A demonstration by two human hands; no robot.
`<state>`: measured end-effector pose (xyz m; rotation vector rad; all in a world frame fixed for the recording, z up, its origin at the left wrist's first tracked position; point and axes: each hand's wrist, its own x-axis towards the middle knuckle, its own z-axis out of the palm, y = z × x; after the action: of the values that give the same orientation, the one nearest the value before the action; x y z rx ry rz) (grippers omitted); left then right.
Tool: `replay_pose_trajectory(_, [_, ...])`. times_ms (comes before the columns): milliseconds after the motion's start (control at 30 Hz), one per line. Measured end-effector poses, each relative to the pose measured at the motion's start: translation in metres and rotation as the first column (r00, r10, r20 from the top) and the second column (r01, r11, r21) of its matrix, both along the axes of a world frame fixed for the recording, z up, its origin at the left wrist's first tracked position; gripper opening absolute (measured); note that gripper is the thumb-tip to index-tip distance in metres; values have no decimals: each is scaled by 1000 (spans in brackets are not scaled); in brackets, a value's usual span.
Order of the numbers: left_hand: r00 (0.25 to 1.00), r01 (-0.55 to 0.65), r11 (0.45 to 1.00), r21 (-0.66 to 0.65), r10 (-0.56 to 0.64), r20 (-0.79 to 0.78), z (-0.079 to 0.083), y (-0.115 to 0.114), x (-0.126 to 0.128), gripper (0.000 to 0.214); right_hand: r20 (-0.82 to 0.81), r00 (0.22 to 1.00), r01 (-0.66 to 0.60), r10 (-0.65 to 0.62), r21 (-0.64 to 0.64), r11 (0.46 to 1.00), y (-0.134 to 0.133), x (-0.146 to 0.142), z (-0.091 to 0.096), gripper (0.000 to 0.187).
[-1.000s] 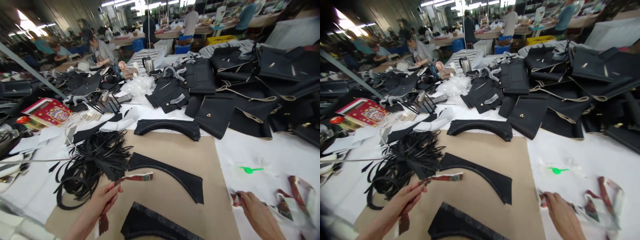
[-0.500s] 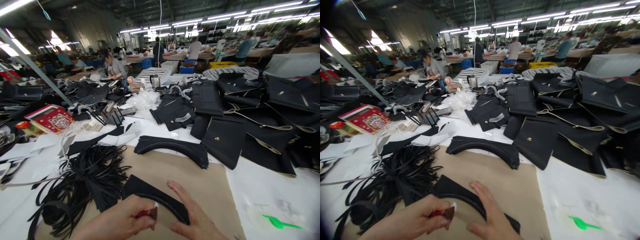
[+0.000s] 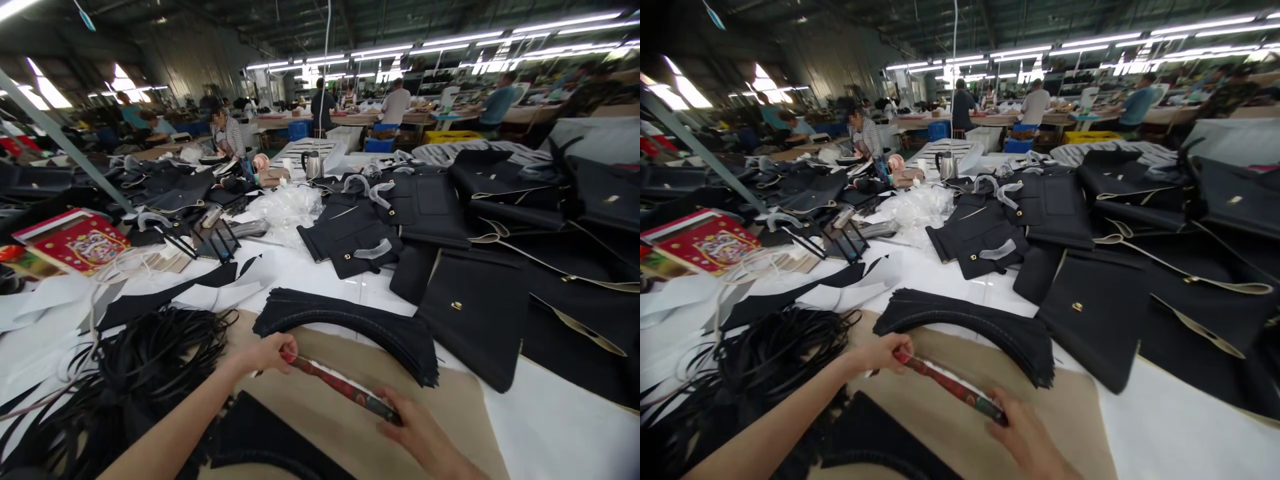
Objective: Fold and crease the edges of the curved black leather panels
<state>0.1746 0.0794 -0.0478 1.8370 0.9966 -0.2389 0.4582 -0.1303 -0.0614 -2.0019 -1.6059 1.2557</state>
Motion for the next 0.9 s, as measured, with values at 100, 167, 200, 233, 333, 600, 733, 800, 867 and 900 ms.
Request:
replay_pose_trajectory(100, [998,-43,995,95,47,-36,-28,-5,0,52,122,989,-79,86,-63,995,4,5,-19,54])
replay_pose_trajectory(167, [999,-44,991,124,47,-23,-35,-9,-4,62,170,975,-130,144,-88,988,6,6,-26,59])
replay_pose_trajectory(200, [999,-42,991,123,43,-4,-37,-11,-7,67,191,968,-147,163,-94,985,7,7,-28,59])
replay_pose_trajectory(233, [999,-41,993,113,39,19,-37,-12,-10,72,211,961,-162,179,-97,982,7,8,-29,58])
replay_pose_trajectory(333, [994,-61,996,69,55,94,-41,-15,-23,82,265,940,-198,213,-83,977,4,11,-32,55])
replay_pose_trajectory(600, [945,-262,949,177,216,244,-57,-22,-46,71,251,952,-152,177,-115,982,-17,22,-43,35])
replay_pose_trajectory(733, [922,-342,879,333,245,298,-55,-42,-44,54,266,951,-129,160,-132,983,-25,34,-47,44])
replay_pose_trajectory(800, [929,-317,875,365,210,304,-56,-58,-41,47,311,939,-102,148,-158,982,-28,42,-45,54])
replay_pose_trajectory(867, [937,-286,883,373,177,300,-61,-71,-38,42,340,930,-75,138,-192,979,-30,51,-40,66])
replay_pose_trajectory(900, [939,-283,883,374,175,297,-64,-77,-37,42,337,931,-70,136,-201,977,-30,56,-36,70])
